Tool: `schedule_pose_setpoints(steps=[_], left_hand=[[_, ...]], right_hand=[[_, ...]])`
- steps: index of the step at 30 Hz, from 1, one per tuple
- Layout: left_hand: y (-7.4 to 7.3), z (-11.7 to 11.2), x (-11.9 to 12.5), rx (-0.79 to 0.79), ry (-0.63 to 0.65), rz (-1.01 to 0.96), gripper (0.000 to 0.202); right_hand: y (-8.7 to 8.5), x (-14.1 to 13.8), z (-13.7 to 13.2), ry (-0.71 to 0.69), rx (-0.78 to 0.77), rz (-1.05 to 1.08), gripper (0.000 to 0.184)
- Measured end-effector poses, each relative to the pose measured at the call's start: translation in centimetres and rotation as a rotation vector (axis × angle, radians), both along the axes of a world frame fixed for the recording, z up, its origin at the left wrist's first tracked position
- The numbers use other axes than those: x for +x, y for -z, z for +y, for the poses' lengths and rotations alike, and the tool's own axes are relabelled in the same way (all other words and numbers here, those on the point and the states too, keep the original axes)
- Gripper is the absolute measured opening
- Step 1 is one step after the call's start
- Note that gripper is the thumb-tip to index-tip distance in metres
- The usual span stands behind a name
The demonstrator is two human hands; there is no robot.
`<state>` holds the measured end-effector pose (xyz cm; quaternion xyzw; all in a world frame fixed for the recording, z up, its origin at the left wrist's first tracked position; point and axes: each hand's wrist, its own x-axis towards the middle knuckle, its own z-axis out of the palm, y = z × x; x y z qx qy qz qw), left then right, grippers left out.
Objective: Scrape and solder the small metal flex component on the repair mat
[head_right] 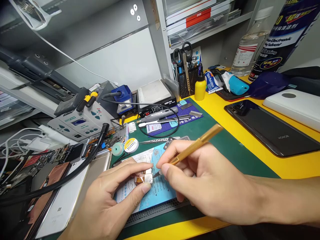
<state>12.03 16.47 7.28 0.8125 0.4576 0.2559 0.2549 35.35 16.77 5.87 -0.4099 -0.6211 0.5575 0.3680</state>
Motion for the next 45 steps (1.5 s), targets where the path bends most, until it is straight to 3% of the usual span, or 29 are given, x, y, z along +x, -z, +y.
schedule_pose_setpoints(steps=[2,4,7,16,25,36,45], left_hand=[[0.0,0.0,0.0,0.02,0.002,-0.008,0.023],[0.0,0.0,0.0,0.038,0.001,-0.017,0.023],[-0.1,0.0,0.1,0.055,-0.006,-0.029,0.023],[0.0,0.0,0.1,0.07,-0.019,-0.039,0.026],[0.1,0.0,0.0,0.065,-0.042,-0.032,0.024],[0.4,0.1,-0.4,0.037,-0.055,-0.038,0.023],[0.2,0.0,0.0,0.047,-0.056,-0.097,0.02]], right_hand=[[0.2,0.0,-0.4,0.048,0.34,-0.112,0.006],[0.6,0.1,-1.1,0.081,0.647,-0.209,0.022],[1.3,0.3,-2.0,0.105,0.836,-0.289,0.034],[1.2,0.4,-2.2,0.052,0.971,-0.429,0.041],[2.3,1.6,-1.8,-0.113,1.061,-0.482,0.044],[2.8,1.3,-1.7,-0.061,1.103,-0.401,0.041],[2.4,0.9,-2.3,0.014,1.102,-0.429,0.026]])
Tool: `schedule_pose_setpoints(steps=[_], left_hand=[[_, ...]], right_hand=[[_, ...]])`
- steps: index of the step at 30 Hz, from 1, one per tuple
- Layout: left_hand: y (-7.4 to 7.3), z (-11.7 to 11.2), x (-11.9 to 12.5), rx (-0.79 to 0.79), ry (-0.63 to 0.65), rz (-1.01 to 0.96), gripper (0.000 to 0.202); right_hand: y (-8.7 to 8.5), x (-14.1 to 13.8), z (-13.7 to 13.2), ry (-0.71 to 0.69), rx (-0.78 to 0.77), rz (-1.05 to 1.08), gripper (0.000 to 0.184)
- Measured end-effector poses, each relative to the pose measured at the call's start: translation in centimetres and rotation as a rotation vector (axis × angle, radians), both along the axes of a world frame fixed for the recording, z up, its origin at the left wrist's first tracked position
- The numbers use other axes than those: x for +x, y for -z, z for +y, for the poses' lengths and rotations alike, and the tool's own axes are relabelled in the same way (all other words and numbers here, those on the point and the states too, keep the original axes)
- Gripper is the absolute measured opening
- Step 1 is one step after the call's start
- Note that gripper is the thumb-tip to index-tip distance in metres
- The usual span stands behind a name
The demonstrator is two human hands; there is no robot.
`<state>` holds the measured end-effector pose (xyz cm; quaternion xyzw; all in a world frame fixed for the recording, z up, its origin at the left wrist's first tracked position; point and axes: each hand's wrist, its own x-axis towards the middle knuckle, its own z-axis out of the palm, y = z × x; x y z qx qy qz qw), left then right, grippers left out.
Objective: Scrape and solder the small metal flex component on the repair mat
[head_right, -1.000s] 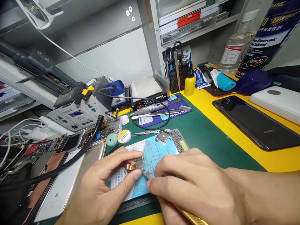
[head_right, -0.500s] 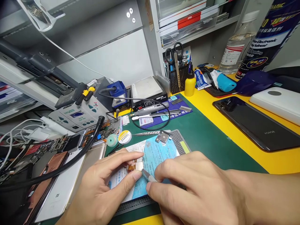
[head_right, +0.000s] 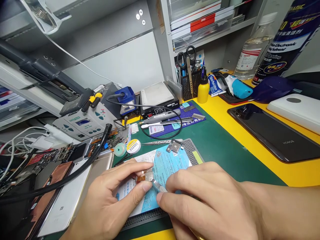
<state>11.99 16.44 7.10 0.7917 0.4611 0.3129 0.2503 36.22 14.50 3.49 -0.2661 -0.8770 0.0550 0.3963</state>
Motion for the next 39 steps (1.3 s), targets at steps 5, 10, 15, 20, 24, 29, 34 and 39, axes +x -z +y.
schedule_pose_setpoints(steps=[5,10,15,20,24,29,34,39], left_hand=[[-0.3,0.2,0.5,0.037,-0.001,-0.064,0.018],[-0.2,0.4,0.7,0.104,-0.001,-0.072,0.02],[0.1,0.2,0.9,0.127,-0.012,-0.056,0.019],[0.4,0.3,0.7,0.134,-0.013,-0.049,0.018],[0.5,0.3,0.6,0.15,-0.019,-0.048,0.019],[0.5,0.4,0.7,0.175,-0.035,-0.04,0.018],[0.4,0.3,0.8,0.17,-0.052,-0.049,0.017],[0.5,0.3,0.9,0.172,-0.064,-0.051,0.014]], right_hand=[[-0.1,0.1,0.1,0.021,0.012,0.006,0.023],[-0.2,0.1,0.4,0.03,0.02,-0.017,0.024],[-0.1,0.0,0.3,0.027,0.037,-0.011,0.025],[-0.1,0.1,0.0,0.026,0.02,-0.034,0.022],[0.0,0.1,0.1,0.061,0.024,-0.073,0.023],[0.5,0.0,0.0,0.074,0.02,-0.073,0.026],[0.8,0.1,0.1,0.07,0.022,-0.051,0.027],[0.7,0.3,1.1,-0.039,0.069,-0.04,0.027]])
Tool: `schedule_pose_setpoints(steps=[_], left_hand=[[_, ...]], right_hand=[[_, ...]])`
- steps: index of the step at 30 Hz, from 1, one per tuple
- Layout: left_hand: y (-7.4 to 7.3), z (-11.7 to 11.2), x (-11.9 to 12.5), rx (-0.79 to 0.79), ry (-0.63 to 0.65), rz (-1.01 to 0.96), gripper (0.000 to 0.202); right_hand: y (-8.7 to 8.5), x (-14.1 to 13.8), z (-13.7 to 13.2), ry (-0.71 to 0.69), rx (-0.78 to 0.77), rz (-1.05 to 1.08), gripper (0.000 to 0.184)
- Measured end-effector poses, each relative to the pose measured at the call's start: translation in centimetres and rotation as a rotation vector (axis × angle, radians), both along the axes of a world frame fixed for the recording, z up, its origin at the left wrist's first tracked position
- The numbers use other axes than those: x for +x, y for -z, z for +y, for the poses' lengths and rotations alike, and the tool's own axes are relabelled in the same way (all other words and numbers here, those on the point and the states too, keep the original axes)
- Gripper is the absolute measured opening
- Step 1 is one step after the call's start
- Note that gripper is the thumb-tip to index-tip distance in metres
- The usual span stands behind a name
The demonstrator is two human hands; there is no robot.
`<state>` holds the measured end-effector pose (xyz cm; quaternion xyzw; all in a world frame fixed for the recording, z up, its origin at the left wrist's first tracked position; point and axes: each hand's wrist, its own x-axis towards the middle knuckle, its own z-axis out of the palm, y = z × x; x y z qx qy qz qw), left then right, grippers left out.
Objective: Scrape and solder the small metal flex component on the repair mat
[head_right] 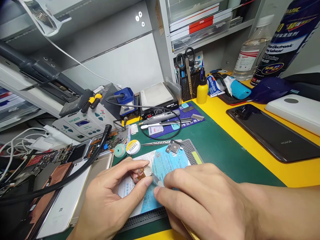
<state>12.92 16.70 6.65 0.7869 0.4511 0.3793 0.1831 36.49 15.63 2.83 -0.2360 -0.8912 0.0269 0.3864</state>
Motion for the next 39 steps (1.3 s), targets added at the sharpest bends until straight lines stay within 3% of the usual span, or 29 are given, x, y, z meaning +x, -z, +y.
schedule_pose_setpoints(steps=[5,13,21,35,39], left_hand=[[0.0,0.2,0.2,0.014,-0.007,-0.002,0.014],[0.4,-0.1,0.0,-0.006,0.004,0.027,0.013],[0.7,-0.3,-0.3,-0.016,-0.005,0.047,0.019],[0.9,-0.2,-0.3,0.029,0.012,0.06,0.021],[0.9,-0.3,-0.3,0.09,0.032,0.072,0.023]], right_hand=[[-0.3,-0.1,0.1,-0.041,0.003,0.007,0.03],[-0.2,-0.2,-0.5,0.093,-0.017,-0.021,0.029],[-2.1,-0.8,0.5,0.075,-0.028,0.056,0.022],[-0.3,-0.5,-0.6,0.106,-0.05,0.006,0.026],[-0.2,-0.2,-0.2,0.02,0.001,-0.017,0.031]])
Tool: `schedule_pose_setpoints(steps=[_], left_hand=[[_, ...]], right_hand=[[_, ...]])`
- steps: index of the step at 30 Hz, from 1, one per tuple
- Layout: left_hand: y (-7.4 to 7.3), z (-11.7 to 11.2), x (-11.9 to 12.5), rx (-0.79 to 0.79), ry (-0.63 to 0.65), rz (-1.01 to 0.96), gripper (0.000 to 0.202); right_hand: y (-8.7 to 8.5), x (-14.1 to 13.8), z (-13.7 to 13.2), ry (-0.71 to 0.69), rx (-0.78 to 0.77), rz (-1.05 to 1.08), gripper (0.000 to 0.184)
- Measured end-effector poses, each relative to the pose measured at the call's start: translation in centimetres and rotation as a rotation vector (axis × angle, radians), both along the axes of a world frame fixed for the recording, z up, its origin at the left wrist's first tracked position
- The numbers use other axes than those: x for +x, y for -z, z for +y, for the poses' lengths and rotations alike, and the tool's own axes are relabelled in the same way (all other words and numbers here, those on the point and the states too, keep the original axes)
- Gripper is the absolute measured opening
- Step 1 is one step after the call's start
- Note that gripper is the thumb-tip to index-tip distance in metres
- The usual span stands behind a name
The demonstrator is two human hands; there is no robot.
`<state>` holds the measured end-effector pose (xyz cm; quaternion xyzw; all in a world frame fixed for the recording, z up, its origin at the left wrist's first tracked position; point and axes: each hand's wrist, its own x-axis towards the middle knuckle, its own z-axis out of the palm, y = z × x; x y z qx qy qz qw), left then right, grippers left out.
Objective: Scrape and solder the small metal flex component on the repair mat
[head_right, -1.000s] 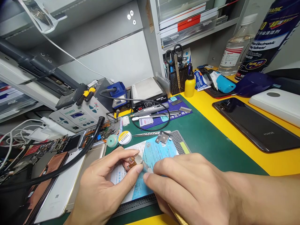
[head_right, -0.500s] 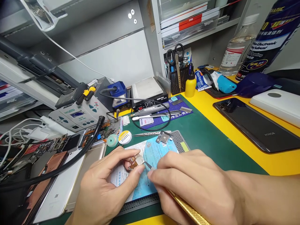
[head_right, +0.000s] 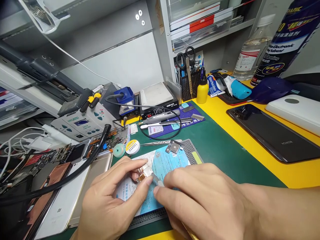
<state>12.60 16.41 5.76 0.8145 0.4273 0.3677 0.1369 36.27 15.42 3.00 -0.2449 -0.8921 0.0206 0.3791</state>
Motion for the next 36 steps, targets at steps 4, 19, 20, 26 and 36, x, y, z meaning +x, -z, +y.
schedule_pose_setpoints(steps=[4,19,20,26,36], left_hand=[[0.1,0.0,0.0,0.053,0.006,0.007,0.026],[0.2,-0.1,-0.1,0.09,0.041,-0.007,0.036],[0.2,-0.1,-0.2,0.091,0.043,-0.006,0.036],[0.2,0.1,0.0,0.078,0.062,-0.014,0.038],[0.1,0.0,-0.2,0.062,0.081,0.011,0.037]], right_hand=[[-0.2,0.2,0.5,-0.077,0.015,0.005,0.033],[-1.2,-0.1,-0.4,0.093,-0.023,0.116,0.024],[-1.4,-0.1,-0.4,0.086,-0.019,0.124,0.025],[-1.6,-0.5,0.0,0.066,-0.043,0.08,0.022],[-1.7,-0.5,-0.5,0.083,-0.065,0.054,0.025]])
